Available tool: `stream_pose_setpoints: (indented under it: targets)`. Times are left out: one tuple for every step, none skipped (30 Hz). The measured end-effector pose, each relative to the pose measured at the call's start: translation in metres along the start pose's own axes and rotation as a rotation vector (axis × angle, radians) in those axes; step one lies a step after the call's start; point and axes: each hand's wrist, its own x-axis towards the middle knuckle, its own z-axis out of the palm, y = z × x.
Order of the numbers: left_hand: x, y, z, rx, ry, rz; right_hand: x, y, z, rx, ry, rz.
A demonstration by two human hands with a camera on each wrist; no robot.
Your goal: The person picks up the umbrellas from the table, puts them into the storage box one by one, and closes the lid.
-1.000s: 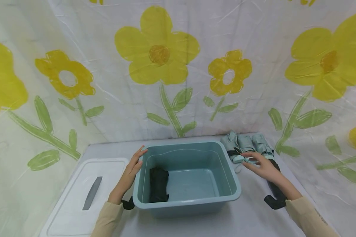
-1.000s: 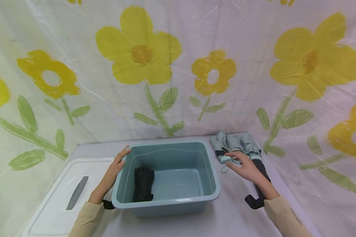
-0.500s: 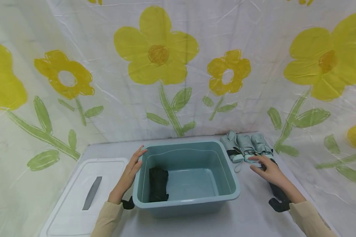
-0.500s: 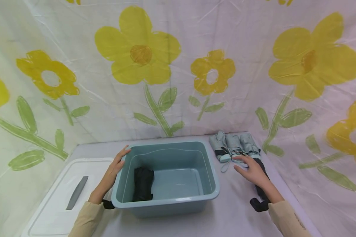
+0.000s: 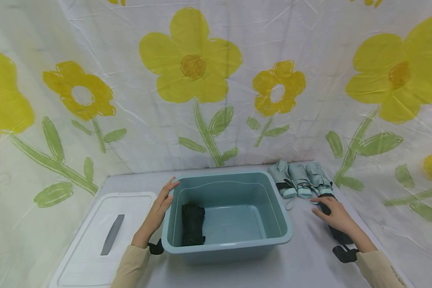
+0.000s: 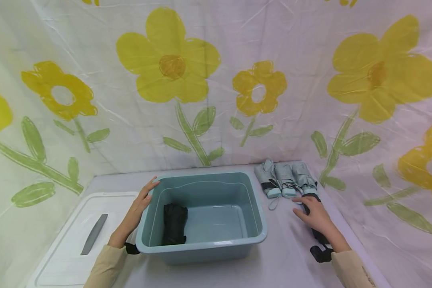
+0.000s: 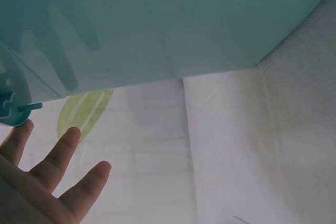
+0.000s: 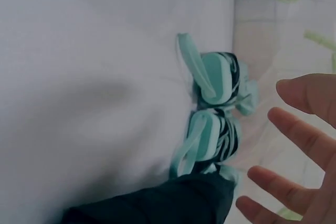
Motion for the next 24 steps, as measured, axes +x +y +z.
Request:
stream_pose_setpoints:
  targets:
    - [0.000,0.000,0.000,0.001,0.000,0.000,-0.001,0.001,0.000,-0.007,-0.003,0.016]
    - [0.000,0.000,0.000,0.002,0.000,0.000,-0.002,0.002,0.000,-0.014,-0.003,0.027]
    - [0.000,0.000,0.000,0.004,0.000,0.001,-0.003,0.003,0.000,-0.018,-0.007,0.037]
    - [0.000,0.000,0.000,0.005,0.000,0.002,-0.004,0.004,0.000,-0.022,-0.011,0.048]
    - [0.000,0.000,-0.001,0.005,0.001,0.004,-0.005,0.005,0.000,-0.025,-0.017,0.058]
    - [0.000,0.000,-0.001,0.006,0.001,0.005,-0.006,0.007,0.000,-0.027,-0.020,0.066]
    - [0.000,0.000,-0.001,0.007,0.001,0.006,-0.007,0.008,0.000,-0.030,-0.023,0.073]
    - [0.000,0.000,-0.001,0.008,0.001,0.007,-0.008,0.009,0.001,-0.031,-0.026,0.080]
    - [0.000,0.000,-0.001,0.009,0.001,0.008,-0.009,0.011,0.001,-0.036,-0.029,0.086]
    - [0.000,0.000,-0.001,0.009,0.001,0.008,-0.009,0.012,0.001,-0.041,-0.030,0.091]
    - [0.000,0.000,-0.001,0.009,0.002,0.008,-0.010,0.014,0.001,-0.047,-0.030,0.097]
    - [0.000,0.001,-0.001,0.008,0.002,0.007,-0.010,0.015,0.001,-0.054,-0.029,0.103]
    - [0.000,0.001,-0.001,0.008,0.003,0.005,-0.011,0.017,0.002,-0.061,-0.031,0.111]
    - [0.000,0.001,-0.001,0.008,0.003,0.003,-0.011,0.018,0.002,-0.068,-0.033,0.118]
    - [0.000,0.001,-0.001,0.008,0.004,0.001,-0.012,0.020,0.002,-0.078,-0.038,0.127]
    - [0.000,0.001,-0.001,0.007,0.004,-0.001,-0.012,0.021,0.002,-0.085,-0.044,0.137]
    - [0.000,0.001,-0.001,0.007,0.005,-0.003,-0.012,0.023,0.002,-0.094,-0.053,0.145]
    - [0.000,0.001,-0.001,0.007,0.005,-0.004,-0.012,0.025,0.002,-0.103,-0.064,0.151]
    - [0.000,0.002,-0.001,0.007,0.005,-0.003,-0.012,0.026,0.002,-0.110,-0.075,0.156]
    - [0.000,0.001,-0.001,0.006,0.005,-0.001,-0.012,0.027,0.002,-0.117,-0.086,0.160]
    - [0.000,0.001,-0.001,0.004,0.005,0.002,-0.012,0.029,0.002,-0.125,-0.096,0.161]
    - [0.000,0.001,0.000,0.003,0.005,0.006,-0.012,0.030,0.002,-0.131,-0.102,0.160]
    - [0.000,0.001,0.000,0.001,0.004,0.009,-0.011,0.031,0.001,-0.136,-0.108,0.158]
    - [0.000,0.000,0.000,0.000,0.003,0.012,-0.011,0.032,0.001,-0.140,-0.114,0.159]
